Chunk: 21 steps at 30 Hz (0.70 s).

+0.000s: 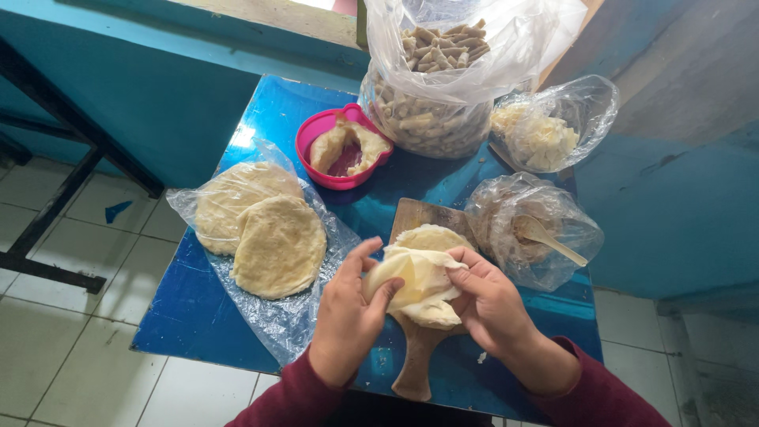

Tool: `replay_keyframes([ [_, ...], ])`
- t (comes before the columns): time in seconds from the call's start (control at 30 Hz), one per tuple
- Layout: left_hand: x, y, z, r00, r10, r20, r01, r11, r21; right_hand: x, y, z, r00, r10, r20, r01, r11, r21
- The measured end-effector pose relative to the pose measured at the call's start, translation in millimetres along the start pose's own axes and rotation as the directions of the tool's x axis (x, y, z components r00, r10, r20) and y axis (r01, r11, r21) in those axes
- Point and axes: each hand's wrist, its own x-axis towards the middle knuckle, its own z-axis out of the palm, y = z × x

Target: The person stretches and thins round pieces of dough by hand, pulling each disc outward to enlarge it, then stacks the shaped dough pieces on a plastic sheet on the table. The person works through the dough pieces one at a time, occasionally repositioning them on a wooden board.

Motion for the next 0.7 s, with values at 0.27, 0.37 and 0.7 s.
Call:
replay_keyframes([
  [0.27,-4.4,-15.0,-1.7,0.986,0.162,-0.033,-0.162,0.987,-0.004,-4.1,4.3,1.4,0.989,0.14,0.047,-0.124,0.961,-0.247],
  [0.37,-5.0,-24.7,-3.2,0.984,-0.146,0.103,0.174,0.918,-0.356,-0.2,3.2,2.1,0.993,0.062,0.102,-0.045,0.986,-0.161],
  [0.7,-9.4,-25.0,-35.2,0.933,-0.359,0.03,0.133,0.266,-0.955,15.6,-2.5,-8.6,0.997,0.022,-0.08,-0.013,0.994,0.112],
])
